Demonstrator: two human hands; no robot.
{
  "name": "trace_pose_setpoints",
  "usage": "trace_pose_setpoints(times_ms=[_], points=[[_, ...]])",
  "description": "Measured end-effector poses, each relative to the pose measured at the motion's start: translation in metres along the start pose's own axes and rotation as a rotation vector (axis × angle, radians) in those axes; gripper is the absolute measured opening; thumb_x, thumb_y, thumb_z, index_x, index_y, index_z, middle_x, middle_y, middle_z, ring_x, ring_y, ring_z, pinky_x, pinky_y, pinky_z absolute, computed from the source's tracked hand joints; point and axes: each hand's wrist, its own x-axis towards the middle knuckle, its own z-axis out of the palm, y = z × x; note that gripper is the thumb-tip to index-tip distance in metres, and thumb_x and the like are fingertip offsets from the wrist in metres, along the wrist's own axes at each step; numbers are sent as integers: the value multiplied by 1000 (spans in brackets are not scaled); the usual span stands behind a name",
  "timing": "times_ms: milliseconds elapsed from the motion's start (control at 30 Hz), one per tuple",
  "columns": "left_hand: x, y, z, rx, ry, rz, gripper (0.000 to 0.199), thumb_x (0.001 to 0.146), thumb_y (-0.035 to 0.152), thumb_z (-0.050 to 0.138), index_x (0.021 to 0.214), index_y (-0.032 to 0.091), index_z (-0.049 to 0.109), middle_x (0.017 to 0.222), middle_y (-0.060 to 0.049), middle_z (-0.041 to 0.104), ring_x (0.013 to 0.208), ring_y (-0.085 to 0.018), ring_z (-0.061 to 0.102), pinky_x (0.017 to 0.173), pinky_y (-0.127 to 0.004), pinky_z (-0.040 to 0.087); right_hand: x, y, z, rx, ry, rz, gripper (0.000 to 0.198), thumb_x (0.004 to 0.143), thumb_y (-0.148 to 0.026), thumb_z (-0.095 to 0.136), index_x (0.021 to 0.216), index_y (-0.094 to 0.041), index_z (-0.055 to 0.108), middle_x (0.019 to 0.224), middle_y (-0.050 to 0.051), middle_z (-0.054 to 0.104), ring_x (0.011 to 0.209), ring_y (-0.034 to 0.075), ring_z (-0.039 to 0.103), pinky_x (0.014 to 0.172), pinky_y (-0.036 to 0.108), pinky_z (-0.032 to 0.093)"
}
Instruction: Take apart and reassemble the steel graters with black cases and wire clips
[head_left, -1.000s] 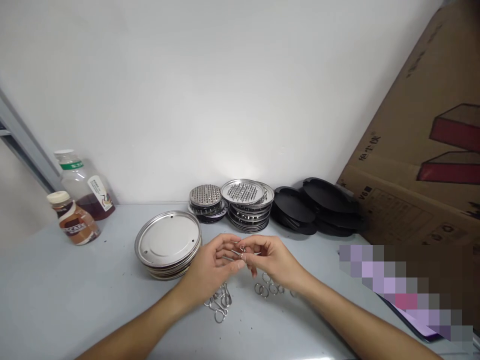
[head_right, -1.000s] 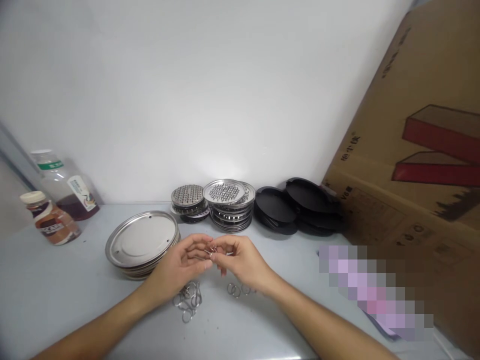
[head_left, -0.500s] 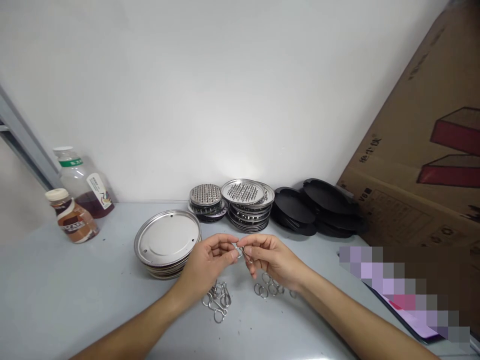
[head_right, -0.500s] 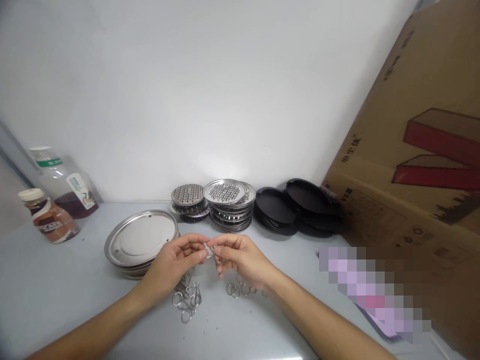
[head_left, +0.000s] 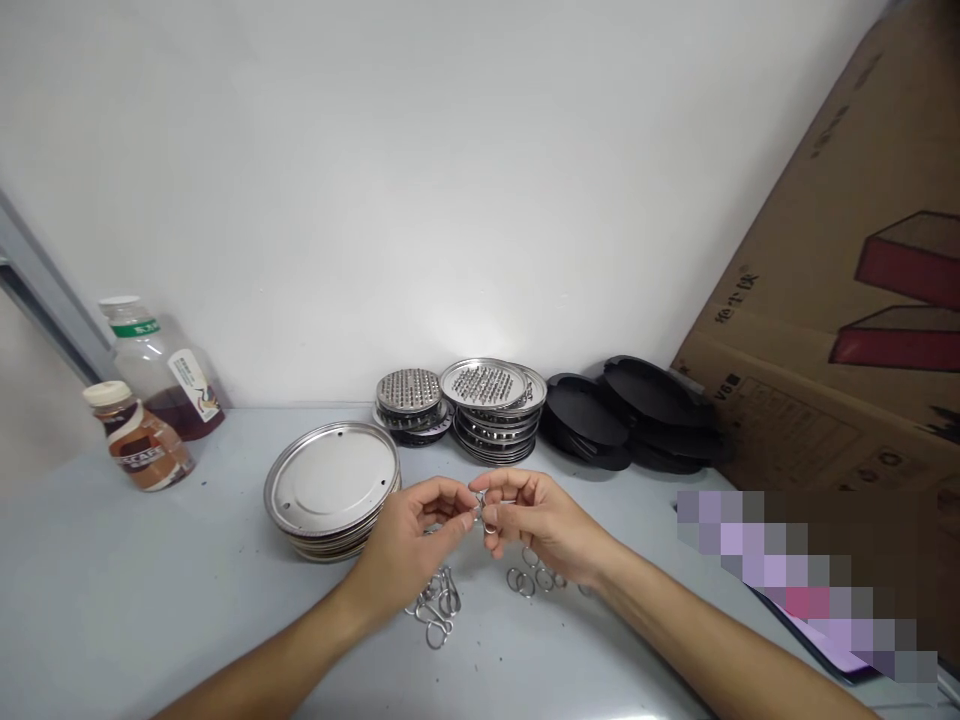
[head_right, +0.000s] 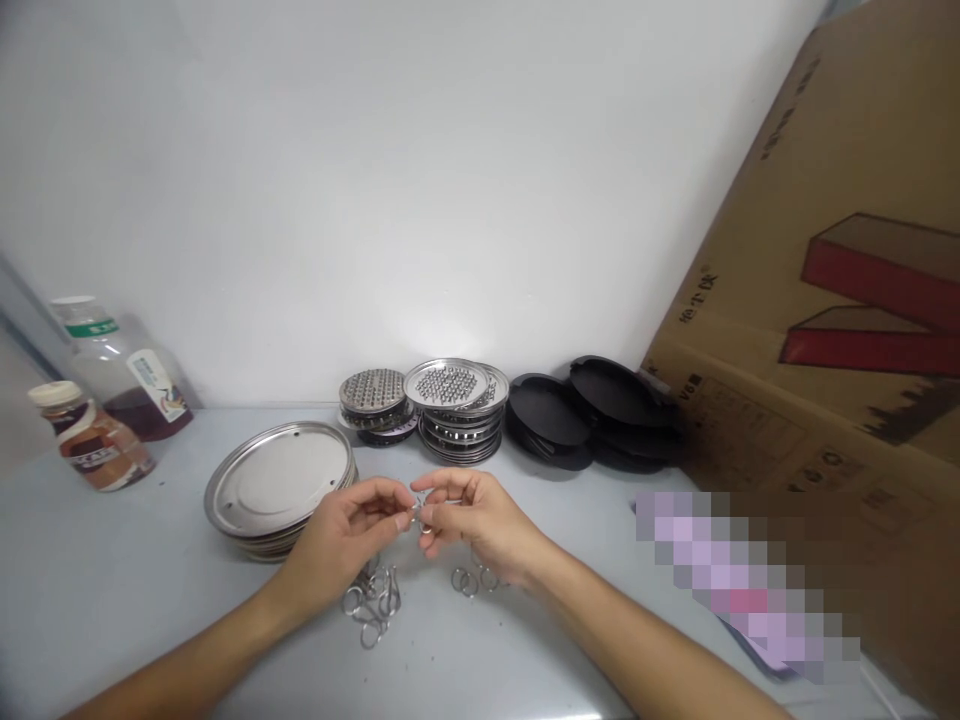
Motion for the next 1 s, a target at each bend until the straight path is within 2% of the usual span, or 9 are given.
trace_pose_setpoints(times_ms=[167, 333, 500, 633, 733, 800, 900, 1000], points=[[-2, 3, -3, -75, -110, 8, 2, 82, 16, 61, 81, 16, 64, 77, 1, 61, 76, -13, 57, 73, -24, 45, -1, 0, 3, 98, 0, 41, 29, 68, -20, 84, 91, -15, 68, 69, -1, 66, 57, 13, 66, 54, 25, 55], [-1, -1, -5, -232, -165, -75, 18, 77, 16, 72, 93, 18, 64, 80, 2, 56, 76, -10, 50, 70, -20, 42, 0, -6, 1, 139, 4, 37, 24, 70, -21, 83, 89, -13, 70, 71, 1, 69, 59, 11, 66, 56, 23, 55], [2, 0, -8, -442, -64, -216, 17, 78, 20, 75, 92, 16, 67, 77, 2, 55, 72, -8, 50, 69, -20, 42, -2, -5, -1, -25, -51, 11, 28, 71, -25, 83, 94, -12, 74, 63, 3, 71, 55, 13, 66, 57, 25, 54], [6, 2, -11, -587, -84, -273, 12, 81, 22, 73, 88, 14, 68, 75, 1, 57, 71, -9, 53, 72, -22, 45, -7, -5, 5, -254, 32, -133, 23, 79, -34, 76, 85, -12, 76, 64, 4, 69, 51, 12, 64, 54, 24, 52], [7, 0, -11, -486, -59, -256, 19, 80, 24, 75, 95, 15, 69, 79, 0, 61, 75, -9, 56, 74, -22, 46, -6, -7, 5, -244, 60, -157, 26, 81, -38, 73, 81, -12, 76, 70, 5, 68, 56, 14, 66, 55, 27, 55], [7, -1, -10, -351, -14, -232, 25, 76, 25, 79, 97, 16, 68, 82, 0, 63, 76, -9, 56, 72, -20, 45, -4, -7, 2, -153, 78, -137, 24, 79, -37, 76, 87, -14, 77, 73, 4, 69, 59, 15, 67, 57, 28, 56], [6, -4, -6, -118, 38, -158, 21, 75, 27, 78, 89, 16, 67, 80, 1, 63, 74, -10, 57, 66, -20, 45, -1, -5, -1, -61, 106, -123, 27, 75, -33, 79, 97, -17, 76, 75, 3, 69, 59, 14, 68, 56, 27, 56], [5, -5, -2, 91, 56, -20, 15, 82, 29, 70, 79, 16, 63, 77, 0, 62, 72, -12, 59, 66, -23, 47, -1, -3, 1, -98, 76, -130, 26, 78, -32, 77, 99, -17, 76, 73, 3, 69, 60, 14, 68, 59, 27, 57]])
